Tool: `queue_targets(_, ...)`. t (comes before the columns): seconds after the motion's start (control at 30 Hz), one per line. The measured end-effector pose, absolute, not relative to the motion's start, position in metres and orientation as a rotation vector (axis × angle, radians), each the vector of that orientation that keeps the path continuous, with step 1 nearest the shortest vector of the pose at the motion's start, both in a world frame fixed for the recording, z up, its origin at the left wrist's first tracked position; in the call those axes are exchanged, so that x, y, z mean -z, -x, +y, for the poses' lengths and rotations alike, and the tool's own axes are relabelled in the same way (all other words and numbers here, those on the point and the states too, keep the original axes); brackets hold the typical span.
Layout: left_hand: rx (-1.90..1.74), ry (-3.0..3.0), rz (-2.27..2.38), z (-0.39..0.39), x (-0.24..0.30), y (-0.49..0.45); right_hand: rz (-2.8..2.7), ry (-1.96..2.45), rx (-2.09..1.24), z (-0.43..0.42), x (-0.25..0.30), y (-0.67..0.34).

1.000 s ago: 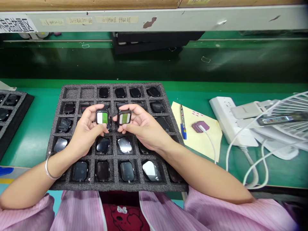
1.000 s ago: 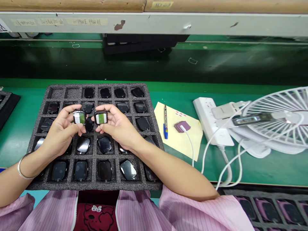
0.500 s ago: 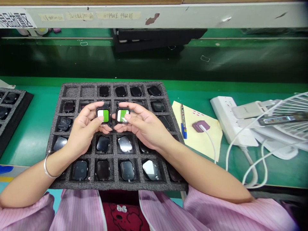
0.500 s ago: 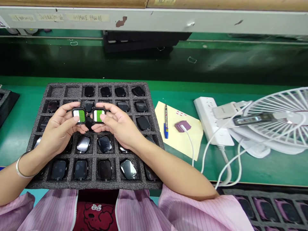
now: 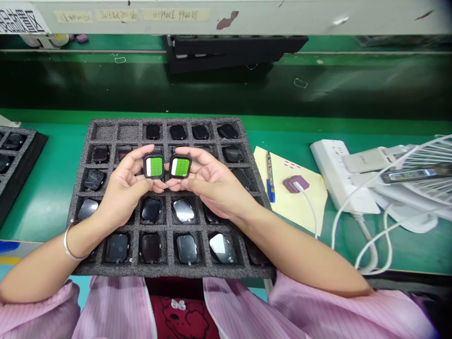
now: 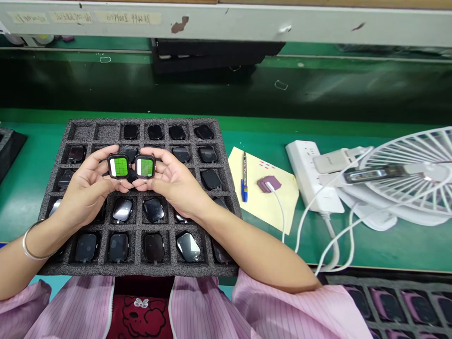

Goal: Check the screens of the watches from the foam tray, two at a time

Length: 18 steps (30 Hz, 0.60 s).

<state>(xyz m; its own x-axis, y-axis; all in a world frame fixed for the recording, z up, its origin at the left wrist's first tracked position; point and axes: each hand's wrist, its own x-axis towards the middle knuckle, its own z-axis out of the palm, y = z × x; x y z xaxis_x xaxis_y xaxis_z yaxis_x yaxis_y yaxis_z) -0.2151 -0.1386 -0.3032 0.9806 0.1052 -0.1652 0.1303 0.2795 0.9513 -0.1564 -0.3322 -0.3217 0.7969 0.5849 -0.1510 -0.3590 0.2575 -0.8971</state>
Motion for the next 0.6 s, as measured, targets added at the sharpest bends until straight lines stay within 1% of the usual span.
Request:
queue_targets(0.2, 0.085, -1.296, 0.249, -0.1373, 0.3001, 0.2172, -0.188, 1.220, -0.635, -0.3332, 0.3209, 0.1537)
queue_targets(0.6, 0.022, -1.329, 0.186, -0.1377, 0.3077, 0.2158, -0.188, 1.212, -0.606, -0.3323, 0.3223, 0.1528)
